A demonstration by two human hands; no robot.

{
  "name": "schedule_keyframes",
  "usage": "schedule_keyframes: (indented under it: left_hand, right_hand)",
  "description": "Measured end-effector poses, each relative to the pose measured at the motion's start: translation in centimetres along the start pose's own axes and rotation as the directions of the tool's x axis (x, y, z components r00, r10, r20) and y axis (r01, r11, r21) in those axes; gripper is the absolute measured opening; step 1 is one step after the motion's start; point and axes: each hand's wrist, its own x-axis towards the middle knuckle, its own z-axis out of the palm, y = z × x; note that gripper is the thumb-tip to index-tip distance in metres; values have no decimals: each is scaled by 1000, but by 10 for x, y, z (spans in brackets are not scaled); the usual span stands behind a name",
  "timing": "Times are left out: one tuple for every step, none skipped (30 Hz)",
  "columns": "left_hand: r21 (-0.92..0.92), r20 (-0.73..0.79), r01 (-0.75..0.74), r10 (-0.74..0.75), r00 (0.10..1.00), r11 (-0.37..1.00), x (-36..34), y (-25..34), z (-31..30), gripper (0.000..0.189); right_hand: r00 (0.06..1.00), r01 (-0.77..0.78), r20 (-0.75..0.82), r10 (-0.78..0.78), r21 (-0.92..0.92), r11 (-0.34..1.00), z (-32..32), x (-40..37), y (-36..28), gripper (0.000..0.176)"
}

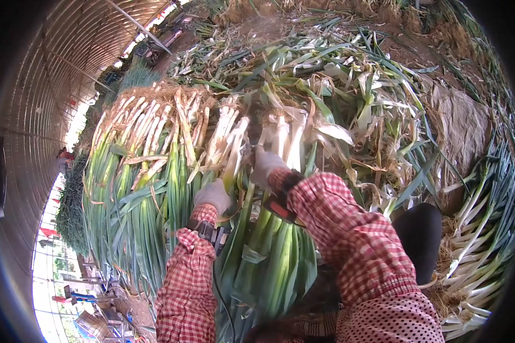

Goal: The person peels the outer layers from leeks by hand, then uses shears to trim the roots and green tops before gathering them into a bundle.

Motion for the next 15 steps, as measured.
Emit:
schedule_keyframes:
  left_hand:
    - [-58, 13, 6, -6, 1000, 998, -1, -4, 2, 45]
    - [-149, 44, -35, 42, 998, 988, 0, -12, 7, 47]
    - [-241, 70, -72, 91, 993, 968, 5, -23, 13, 49]
    - [-335, 90, -106, 143, 986, 936, 10, -34, 16, 51]
    - [-432, 106, -136, 200, 974, 891, 16, -42, 22, 53]
    - [-509, 223, -96, 239, 945, 855, 16, -44, 18, 53]
    - [-518, 226, -108, 258, 939, 848, 24, -49, 30, 52]
    - [-525, 224, -119, 272, 936, 843, 34, -56, 45, 51]
    - [-533, 216, -131, 284, 934, 836, 32, -56, 40, 50]
    - [-605, 239, -93, 292, 926, 791, 26, -57, 39, 48]
    - [-671, 261, -51, 300, 918, 740, 21, -58, 39, 47]
    - [-692, 259, -61, 327, 909, 719, 33, -67, 58, 46]
    - [-715, 256, -52, 329, 909, 698, 36, -68, 61, 46]
    - [-736, 253, -42, 332, 909, 676, 39, -70, 65, 46]
    - [-757, 259, -4, 306, 916, 653, 33, -68, 63, 46]
  right_hand:
    - [999, 39, -3, -39, 1, 999, 1, 6, 3, 57]
    - [997, 79, -4, -79, 1, 997, 1, 10, 6, 54]
    - [993, 120, -5, -120, 1, 993, 2, 13, 7, 52]
    - [990, 138, 36, -138, 2, 990, 5, 10, 6, 49]
    - [987, 156, 38, -155, -19, 988, 4, 10, 6, 49]
    - [985, 168, 38, -167, -38, 985, 3, 10, 9, 50]
    - [984, 178, 35, -177, -49, 983, 3, 8, 11, 50]
    - [992, 125, 43, -122, -57, 991, -2, 12, 10, 51]
    - [988, 151, 51, -147, -85, 985, -1, 17, 10, 51]
    - [983, 178, 61, -171, -117, 977, 0, 21, 9, 52]
    - [979, 200, 78, -190, -151, 968, 2, 25, 10, 52]
    - [988, 146, 66, -139, -114, 983, -2, 20, 3, 55]
    - [988, 135, 86, -126, -113, 984, -3, 23, 2, 55]
    - [987, 127, 108, -115, -111, 986, -4, 28, -1, 56]
    - [985, 119, 136, -104, -108, 987, -4, 27, -9, 56]
